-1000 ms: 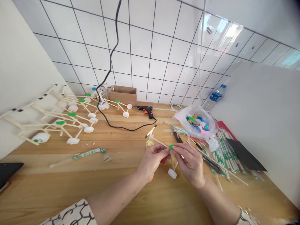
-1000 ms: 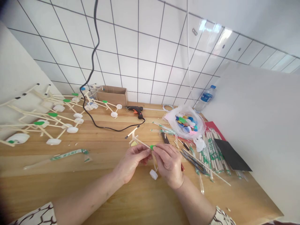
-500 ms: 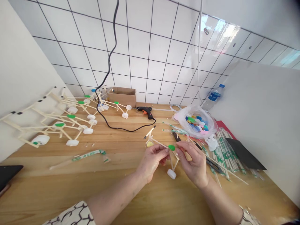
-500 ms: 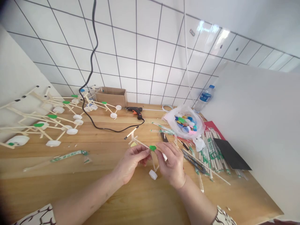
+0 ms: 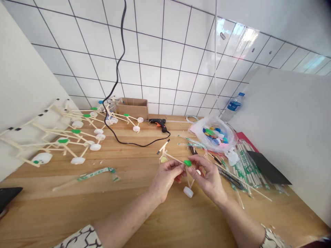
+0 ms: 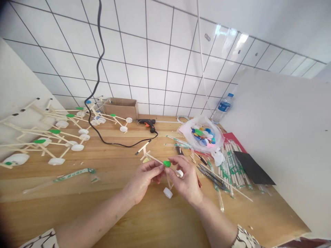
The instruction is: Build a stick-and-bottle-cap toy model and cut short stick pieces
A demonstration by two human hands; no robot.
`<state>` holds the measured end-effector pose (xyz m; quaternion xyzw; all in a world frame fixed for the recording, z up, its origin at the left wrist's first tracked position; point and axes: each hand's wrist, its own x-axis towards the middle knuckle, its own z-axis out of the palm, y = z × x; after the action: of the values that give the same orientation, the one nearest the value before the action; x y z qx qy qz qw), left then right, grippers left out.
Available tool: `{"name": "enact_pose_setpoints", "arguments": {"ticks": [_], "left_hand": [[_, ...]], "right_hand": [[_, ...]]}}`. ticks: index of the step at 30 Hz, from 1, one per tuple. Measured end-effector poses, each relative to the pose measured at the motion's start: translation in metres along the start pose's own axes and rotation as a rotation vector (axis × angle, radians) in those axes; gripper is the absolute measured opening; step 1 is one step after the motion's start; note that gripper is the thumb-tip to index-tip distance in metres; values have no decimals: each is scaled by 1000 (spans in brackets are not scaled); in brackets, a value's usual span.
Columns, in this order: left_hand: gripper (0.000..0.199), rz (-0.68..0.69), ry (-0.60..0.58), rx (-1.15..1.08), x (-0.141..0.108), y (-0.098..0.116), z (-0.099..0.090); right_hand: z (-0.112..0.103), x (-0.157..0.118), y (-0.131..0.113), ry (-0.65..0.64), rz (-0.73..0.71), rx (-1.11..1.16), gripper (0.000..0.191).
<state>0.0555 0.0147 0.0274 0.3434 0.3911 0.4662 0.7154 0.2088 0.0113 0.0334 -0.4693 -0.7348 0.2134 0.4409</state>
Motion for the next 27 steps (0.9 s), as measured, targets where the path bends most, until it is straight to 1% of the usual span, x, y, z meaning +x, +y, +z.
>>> {"name": "enact_pose_setpoints", "arguments": {"ticks": [8,11,14,17,22,27], "left_hand": [[19,-1,8,-12,0,1,1],[19,3,2,-8,0,0,1],[19,0,-3,2,0,0,0],[20,2,0,3,-1,0,0],[20,13,-9,0,-2,0,1],[20,17,-12,2,-1,1,1]], "right_hand": [[6,1,-4,-18,26,-9,26],[5,0,-6,6,1,-1,29],[1,0,-8,57,-63,-31,26],[-4,-2,-9,80,-152,-111,23],[-4,-6,-6,45,-295,-216,31],[-3,-7,-6,32,-345,-299,31]]}}
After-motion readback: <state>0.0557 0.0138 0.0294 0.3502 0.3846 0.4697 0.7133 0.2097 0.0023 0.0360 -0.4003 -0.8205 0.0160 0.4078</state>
